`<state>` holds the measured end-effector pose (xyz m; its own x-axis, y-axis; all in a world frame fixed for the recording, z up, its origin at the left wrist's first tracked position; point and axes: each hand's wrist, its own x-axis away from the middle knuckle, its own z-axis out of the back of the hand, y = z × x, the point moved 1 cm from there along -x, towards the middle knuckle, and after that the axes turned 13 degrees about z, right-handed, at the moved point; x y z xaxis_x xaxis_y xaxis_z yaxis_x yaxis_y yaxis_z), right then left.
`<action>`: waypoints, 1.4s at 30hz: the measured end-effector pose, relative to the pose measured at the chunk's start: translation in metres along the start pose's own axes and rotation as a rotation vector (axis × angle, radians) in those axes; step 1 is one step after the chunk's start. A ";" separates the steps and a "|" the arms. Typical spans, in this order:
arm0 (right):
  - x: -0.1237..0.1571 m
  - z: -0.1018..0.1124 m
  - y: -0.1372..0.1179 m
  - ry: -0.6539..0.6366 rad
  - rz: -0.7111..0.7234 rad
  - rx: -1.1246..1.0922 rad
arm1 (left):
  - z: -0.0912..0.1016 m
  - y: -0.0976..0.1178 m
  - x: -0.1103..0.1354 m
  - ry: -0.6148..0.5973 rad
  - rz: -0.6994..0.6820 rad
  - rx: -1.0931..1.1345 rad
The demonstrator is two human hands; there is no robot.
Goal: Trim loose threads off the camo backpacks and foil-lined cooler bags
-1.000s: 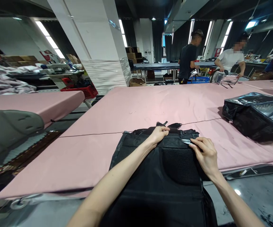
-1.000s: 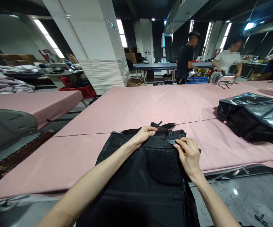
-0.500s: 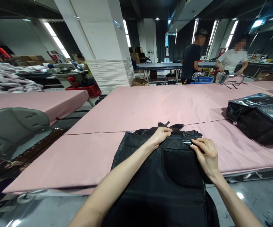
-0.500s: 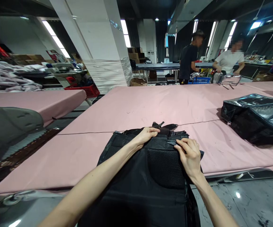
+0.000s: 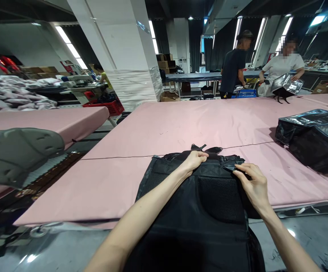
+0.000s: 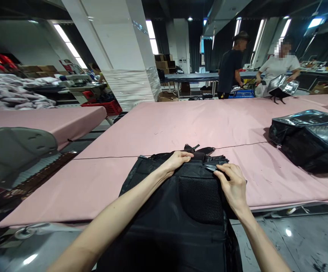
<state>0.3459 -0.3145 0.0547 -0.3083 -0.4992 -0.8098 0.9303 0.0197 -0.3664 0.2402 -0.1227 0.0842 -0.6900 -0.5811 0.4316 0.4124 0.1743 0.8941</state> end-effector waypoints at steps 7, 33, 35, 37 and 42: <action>-0.006 -0.007 -0.005 -0.076 0.156 0.136 | -0.001 0.000 -0.001 0.007 0.010 0.011; -0.005 -0.006 0.013 -0.118 0.028 0.050 | -0.004 -0.009 -0.015 0.029 0.018 -0.001; -0.005 -0.008 0.015 -0.133 0.022 0.038 | -0.008 -0.011 -0.017 0.032 0.013 -0.010; -0.006 -0.010 0.014 -0.156 0.043 0.075 | -0.010 -0.012 -0.018 0.045 -0.006 -0.020; -0.001 0.002 0.024 -0.025 -0.369 -0.005 | 0.036 -0.009 -0.008 0.151 -0.060 0.002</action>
<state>0.3690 -0.3149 0.0477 -0.6178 -0.4945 -0.6114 0.7565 -0.1613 -0.6338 0.2205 -0.0907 0.0767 -0.6165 -0.7032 0.3543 0.3718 0.1367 0.9182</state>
